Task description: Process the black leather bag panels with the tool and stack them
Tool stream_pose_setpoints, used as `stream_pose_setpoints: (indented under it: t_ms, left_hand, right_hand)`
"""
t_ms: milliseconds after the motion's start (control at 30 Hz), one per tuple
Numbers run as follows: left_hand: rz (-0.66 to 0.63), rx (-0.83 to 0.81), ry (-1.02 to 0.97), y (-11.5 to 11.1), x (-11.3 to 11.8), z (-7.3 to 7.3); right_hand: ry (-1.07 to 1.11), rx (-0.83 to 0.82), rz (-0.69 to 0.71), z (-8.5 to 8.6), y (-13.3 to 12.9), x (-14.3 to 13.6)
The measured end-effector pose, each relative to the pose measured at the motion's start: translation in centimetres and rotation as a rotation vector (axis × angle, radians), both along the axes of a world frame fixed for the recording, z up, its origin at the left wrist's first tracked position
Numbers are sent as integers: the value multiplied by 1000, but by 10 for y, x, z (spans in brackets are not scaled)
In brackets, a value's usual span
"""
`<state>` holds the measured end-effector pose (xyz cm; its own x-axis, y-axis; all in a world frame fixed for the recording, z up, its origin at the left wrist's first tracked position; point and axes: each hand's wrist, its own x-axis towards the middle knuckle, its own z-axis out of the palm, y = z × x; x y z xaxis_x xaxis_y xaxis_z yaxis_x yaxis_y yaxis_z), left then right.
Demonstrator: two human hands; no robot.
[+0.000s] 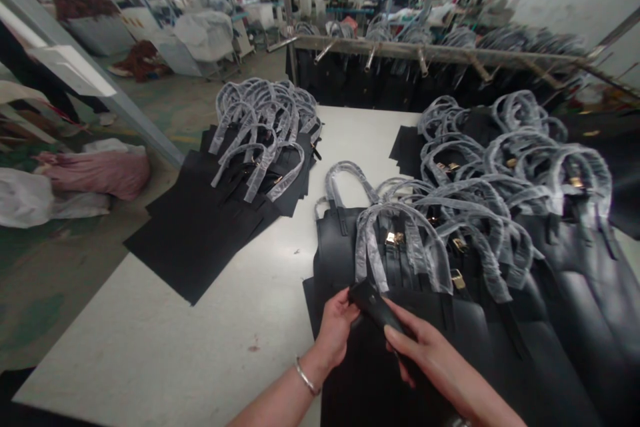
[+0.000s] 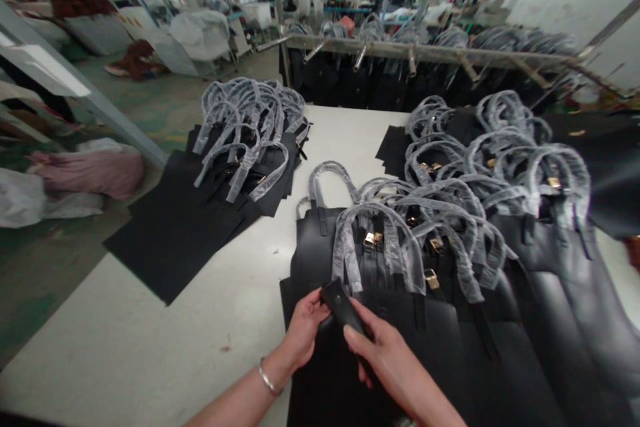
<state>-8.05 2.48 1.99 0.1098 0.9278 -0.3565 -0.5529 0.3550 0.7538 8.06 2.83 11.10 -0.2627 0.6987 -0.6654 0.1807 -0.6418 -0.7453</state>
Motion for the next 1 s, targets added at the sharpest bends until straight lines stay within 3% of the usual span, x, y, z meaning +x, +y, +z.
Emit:
stream_pose_setpoints:
  t_ms: [133, 233, 333, 500, 633, 733, 800, 900, 1000]
  left_hand:
    - [-70, -29, -80, -1, 1, 1]
    - [-44, -25, -119, 0, -1, 2]
    - [-15, -35, -50, 0, -2, 0]
    - [-59, -44, -4, -2, 1, -2]
    - [0, -53, 139, -1, -1, -6]
    - [-57, -21, 264, 0, -4, -14]
    - [-141, 40, 466, 1, -9, -21]
    - [-282, 137, 956, -1, -17, -34]
    - [-272, 171, 1268, -6, -22, -45]
  right_hand:
    - [-39, 78, -87, -4, 10, -5]
    - [-44, 44, -70, -2, 9, 0]
    - [-21, 6, 11, -2, 2, 3]
    - [-23, 138, -32, -8, 1, -9]
    - [-33, 147, 49, -9, -7, -11]
    - [-84, 188, -31, -7, -14, -5]
    - [-138, 241, -192, -1, -16, 12]
    - [-185, 268, -398, 15, -28, 62]
    - [-239, 224, -548, 29, -64, 123]
